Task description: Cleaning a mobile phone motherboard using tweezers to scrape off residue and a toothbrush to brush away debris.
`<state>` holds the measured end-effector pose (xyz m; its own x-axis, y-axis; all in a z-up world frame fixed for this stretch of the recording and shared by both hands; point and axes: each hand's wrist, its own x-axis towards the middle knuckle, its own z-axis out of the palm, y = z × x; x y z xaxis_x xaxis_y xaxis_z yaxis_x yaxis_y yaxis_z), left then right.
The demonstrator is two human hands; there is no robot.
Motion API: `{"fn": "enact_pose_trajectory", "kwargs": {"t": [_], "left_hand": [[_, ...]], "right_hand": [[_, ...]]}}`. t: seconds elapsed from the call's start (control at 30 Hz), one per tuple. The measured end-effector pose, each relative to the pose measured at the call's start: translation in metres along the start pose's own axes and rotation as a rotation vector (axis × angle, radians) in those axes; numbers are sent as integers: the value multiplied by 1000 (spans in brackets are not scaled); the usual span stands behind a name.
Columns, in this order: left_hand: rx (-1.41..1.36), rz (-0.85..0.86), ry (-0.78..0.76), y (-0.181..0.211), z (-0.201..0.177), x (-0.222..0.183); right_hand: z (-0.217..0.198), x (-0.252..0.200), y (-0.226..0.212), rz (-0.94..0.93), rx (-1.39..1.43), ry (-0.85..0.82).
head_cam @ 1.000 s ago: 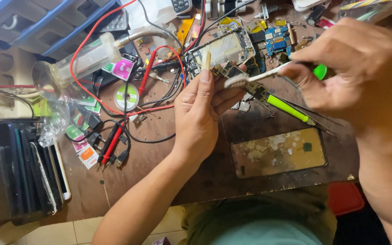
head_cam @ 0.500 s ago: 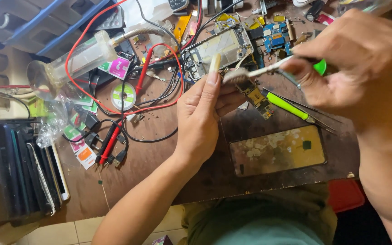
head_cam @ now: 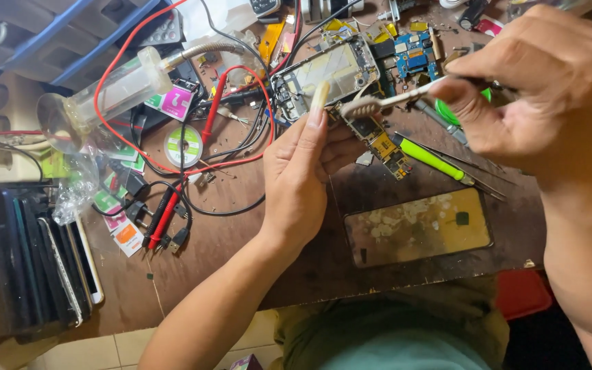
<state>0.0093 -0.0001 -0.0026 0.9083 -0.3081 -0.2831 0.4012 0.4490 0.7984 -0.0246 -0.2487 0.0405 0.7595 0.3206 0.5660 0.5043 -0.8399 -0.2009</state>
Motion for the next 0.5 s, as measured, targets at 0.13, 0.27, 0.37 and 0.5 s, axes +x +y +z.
{"fn": "enact_pose_trajectory", "kwargs": {"t": [0.13, 0.27, 0.37, 0.5], "left_hand": [[-16, 13, 19, -2, -3, 1], [-20, 42, 12, -3, -3, 1], [-35, 43, -8, 5, 6, -2], [-12, 91, 11, 4, 0, 1]], "right_hand": [[6, 6, -4, -52, 24, 19], [10, -4, 12, -42, -17, 15], [10, 7, 3, -95, -2, 18], [-2, -5, 17, -44, -12, -13]]}}
